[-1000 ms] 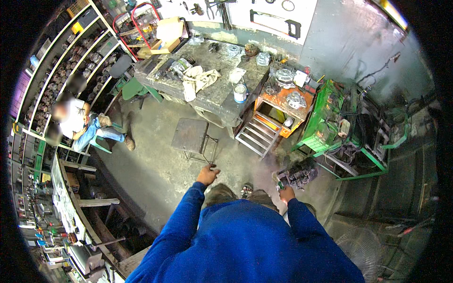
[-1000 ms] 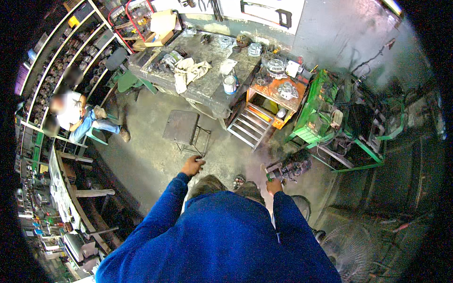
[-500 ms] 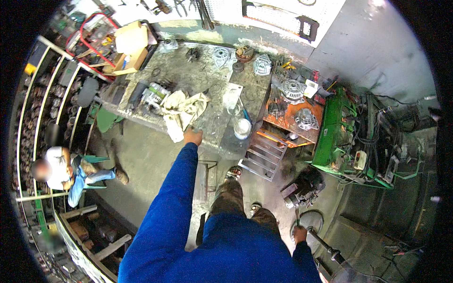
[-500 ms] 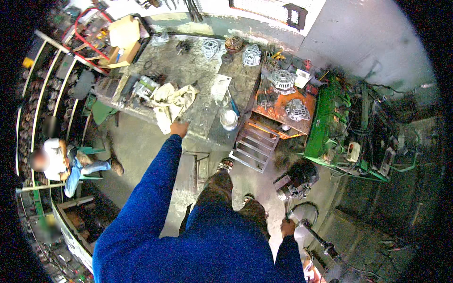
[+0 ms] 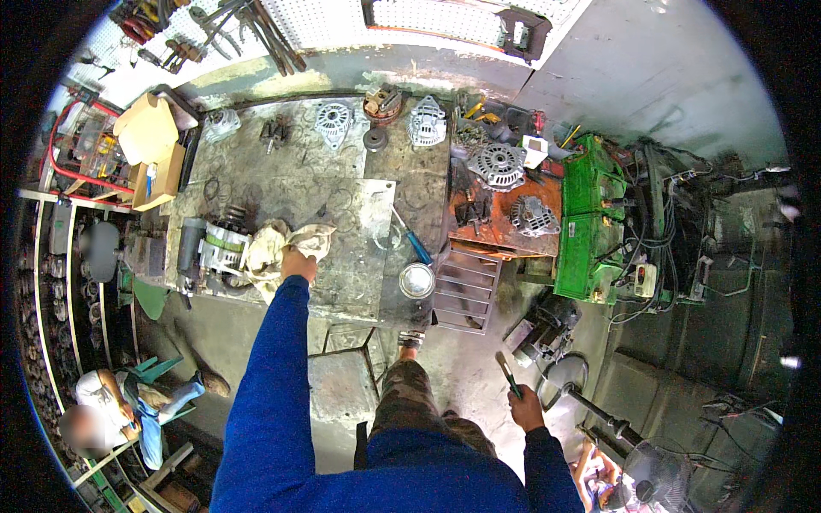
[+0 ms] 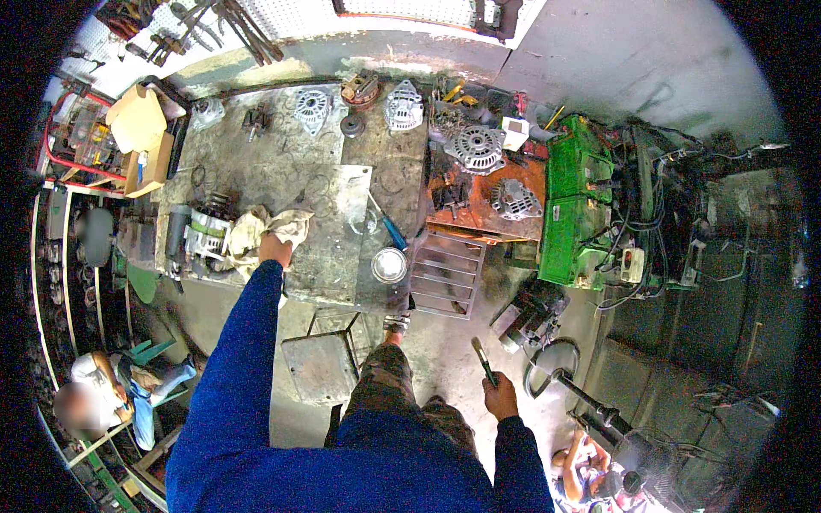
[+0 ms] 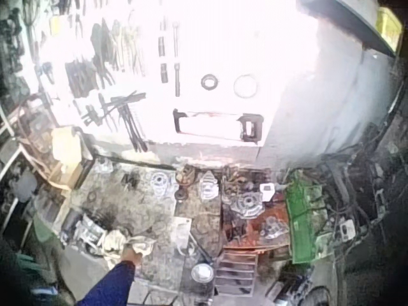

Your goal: The person cleans an alternator using a brush and a cloth. They scrub the alternator, place it on a table, walk to a sink to wash the brush, and then return to the alternator to wipe it with a cloth.

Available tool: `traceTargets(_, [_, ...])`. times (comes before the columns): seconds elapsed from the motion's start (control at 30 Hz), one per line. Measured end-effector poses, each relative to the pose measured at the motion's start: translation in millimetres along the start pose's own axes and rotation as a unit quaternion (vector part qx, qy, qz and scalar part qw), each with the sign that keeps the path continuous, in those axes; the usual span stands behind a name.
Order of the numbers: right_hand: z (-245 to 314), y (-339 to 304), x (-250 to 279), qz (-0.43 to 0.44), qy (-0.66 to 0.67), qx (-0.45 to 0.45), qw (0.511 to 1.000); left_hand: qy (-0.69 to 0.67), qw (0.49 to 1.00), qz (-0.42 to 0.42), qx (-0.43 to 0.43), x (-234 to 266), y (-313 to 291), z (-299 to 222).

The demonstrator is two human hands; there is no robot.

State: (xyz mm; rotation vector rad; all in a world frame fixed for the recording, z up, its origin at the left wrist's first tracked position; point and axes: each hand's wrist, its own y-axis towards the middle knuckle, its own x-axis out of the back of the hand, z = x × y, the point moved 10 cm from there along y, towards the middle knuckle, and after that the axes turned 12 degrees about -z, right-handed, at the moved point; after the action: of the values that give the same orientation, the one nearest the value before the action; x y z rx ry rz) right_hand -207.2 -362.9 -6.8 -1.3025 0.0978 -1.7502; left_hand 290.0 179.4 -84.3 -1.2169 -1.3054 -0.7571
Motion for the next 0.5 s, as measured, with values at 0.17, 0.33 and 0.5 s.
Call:
traceTargets(0.17, [25.2,2.4,-1.2,-0.026,0.04,-0.02,0.999,-0.077,0.974,-0.192,-0.089,107.8,-49.6,-29.0])
traceTargets(0.33, [-43.4,-13.8,-14.3,-0.032,0.057,-0.104,0.992,-0.133,0.878,-0.381,-0.258,224.2,-128.6,-51.2])
traceTargets(0.5, [-118.0,-50.6,-33.0,-0.04,0.212,-0.207,0.954,-0.123,0.82,-0.468,-0.306,332.4,-183.7,-69.5])
